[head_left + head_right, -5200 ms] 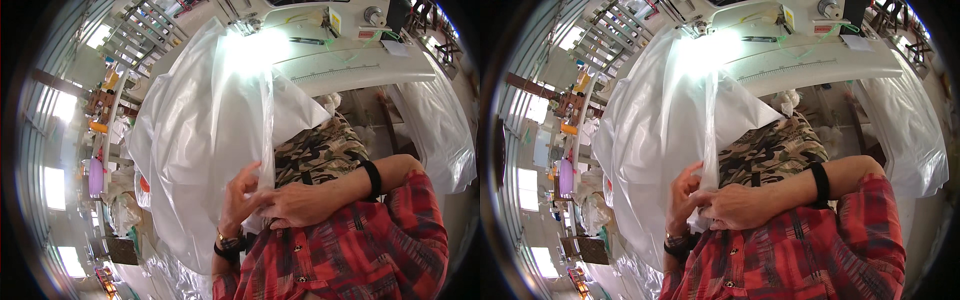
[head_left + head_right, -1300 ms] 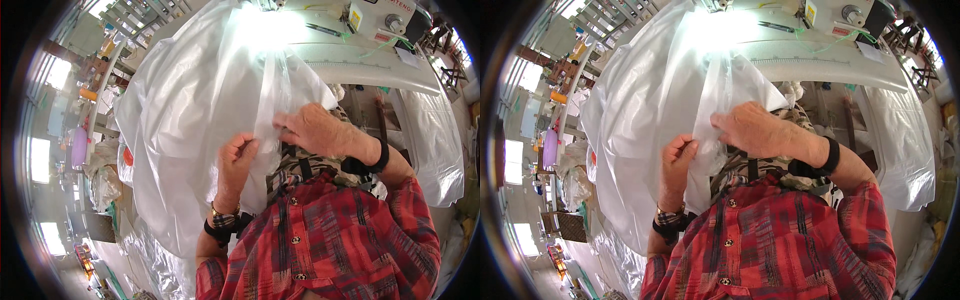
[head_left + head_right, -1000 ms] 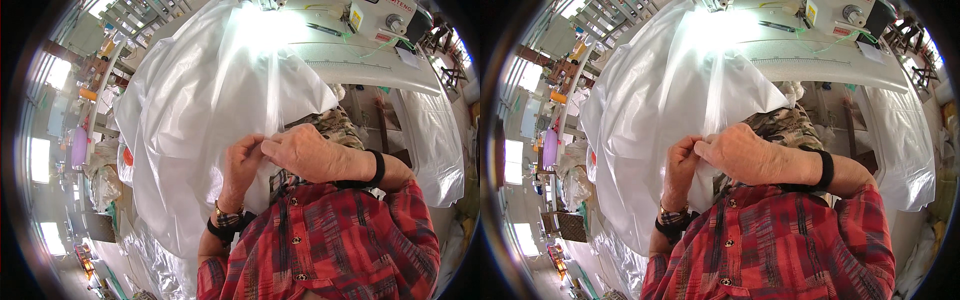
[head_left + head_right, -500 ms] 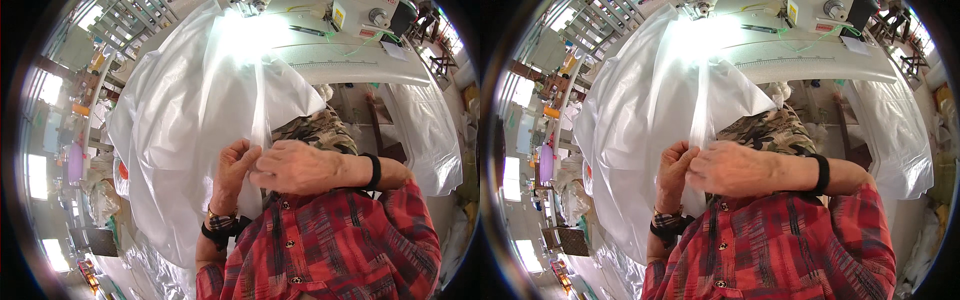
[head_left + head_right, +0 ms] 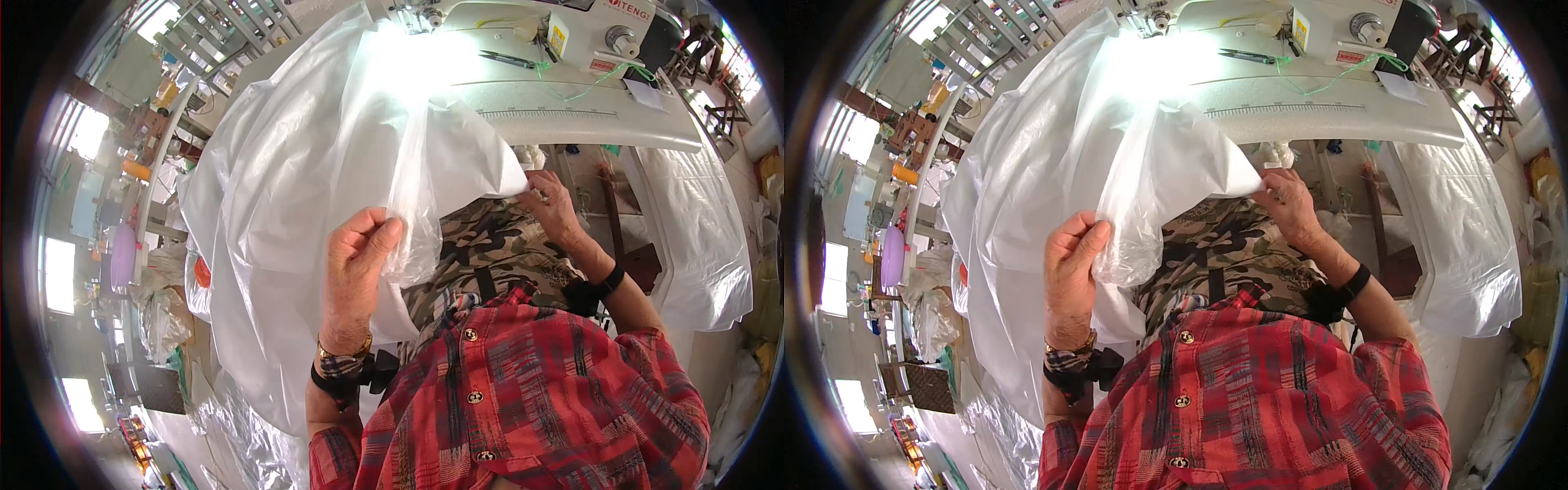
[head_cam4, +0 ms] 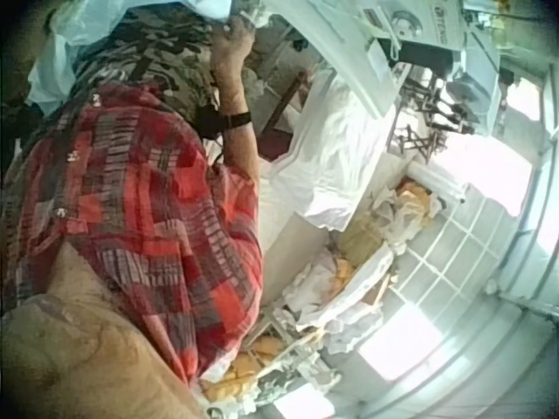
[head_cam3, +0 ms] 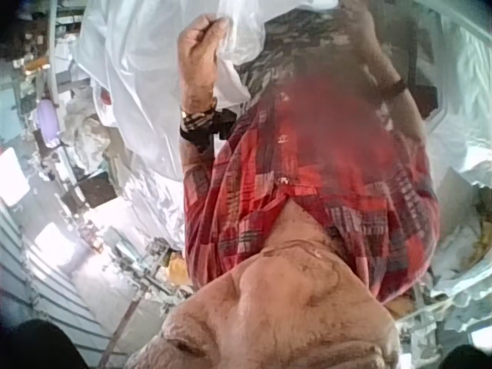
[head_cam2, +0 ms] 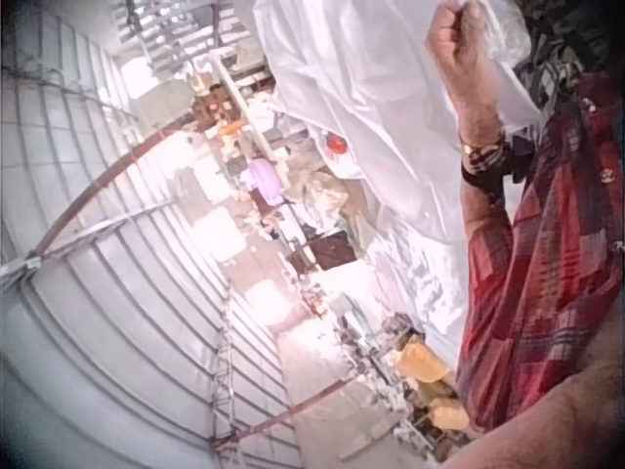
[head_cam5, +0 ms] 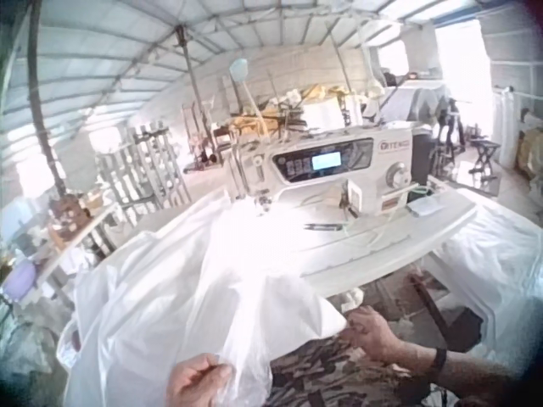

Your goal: Sewing together large sheets of white plastic material using an industrial sewing machine.

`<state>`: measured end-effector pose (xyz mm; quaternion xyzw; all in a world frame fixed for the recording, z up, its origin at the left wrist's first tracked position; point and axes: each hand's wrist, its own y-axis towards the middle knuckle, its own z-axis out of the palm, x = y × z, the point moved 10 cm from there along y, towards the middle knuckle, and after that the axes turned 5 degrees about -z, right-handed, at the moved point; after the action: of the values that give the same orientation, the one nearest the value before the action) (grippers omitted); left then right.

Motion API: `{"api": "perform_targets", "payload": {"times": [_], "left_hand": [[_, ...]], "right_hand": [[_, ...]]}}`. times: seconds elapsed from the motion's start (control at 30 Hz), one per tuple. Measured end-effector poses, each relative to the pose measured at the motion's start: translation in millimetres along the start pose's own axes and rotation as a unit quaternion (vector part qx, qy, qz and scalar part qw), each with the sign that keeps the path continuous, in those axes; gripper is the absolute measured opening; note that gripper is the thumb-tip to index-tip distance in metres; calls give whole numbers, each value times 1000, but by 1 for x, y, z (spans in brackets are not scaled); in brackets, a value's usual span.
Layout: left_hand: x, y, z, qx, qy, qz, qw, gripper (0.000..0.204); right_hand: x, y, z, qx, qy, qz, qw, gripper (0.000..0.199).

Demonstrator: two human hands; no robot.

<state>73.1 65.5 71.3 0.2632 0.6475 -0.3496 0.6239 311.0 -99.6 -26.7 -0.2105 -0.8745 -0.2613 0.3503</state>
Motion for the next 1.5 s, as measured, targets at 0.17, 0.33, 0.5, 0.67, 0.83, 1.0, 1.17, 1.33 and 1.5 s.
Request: {"api": "perform_targets", "payload": {"times": [0.17, 0.33, 0.5, 0.67, 0.83, 1.0, 1.17, 1.33, 1.5], "left_hand": [[-14, 1, -1, -6, 8, 40, 999, 14], [-20, 1, 8, 9, 80, 41, 996, 12], [-32, -4, 32, 13, 261, 104, 960, 9], [-34, -8, 59, 52, 284, 171, 942, 6], [-11, -5, 52, 45, 238, 103, 965, 3], [0, -9, 45, 50, 155, 77, 984, 12], [19, -14, 38, 52, 100, -8, 994, 16], [28, -13, 32, 39, 77, -7, 996, 10], [-19, -22, 10, -17, 220, 79, 972, 9]], "right_hand": [[90, -19, -10, 80, 83, -174, 978, 19], [142, -17, -7, 191, 107, -158, 963, 21], [167, -12, -4, 206, 169, -93, 959, 22], [193, -13, 11, 233, 119, -147, 954, 20], [210, -26, 31, 256, 160, -196, 933, 17], [215, -39, 44, 284, 147, -228, 920, 17], [226, -45, 50, 293, 90, -291, 906, 15], [202, -34, 55, 282, 150, -292, 902, 16], [77, 33, 67, 3, 359, 110, 927, 19]]}}
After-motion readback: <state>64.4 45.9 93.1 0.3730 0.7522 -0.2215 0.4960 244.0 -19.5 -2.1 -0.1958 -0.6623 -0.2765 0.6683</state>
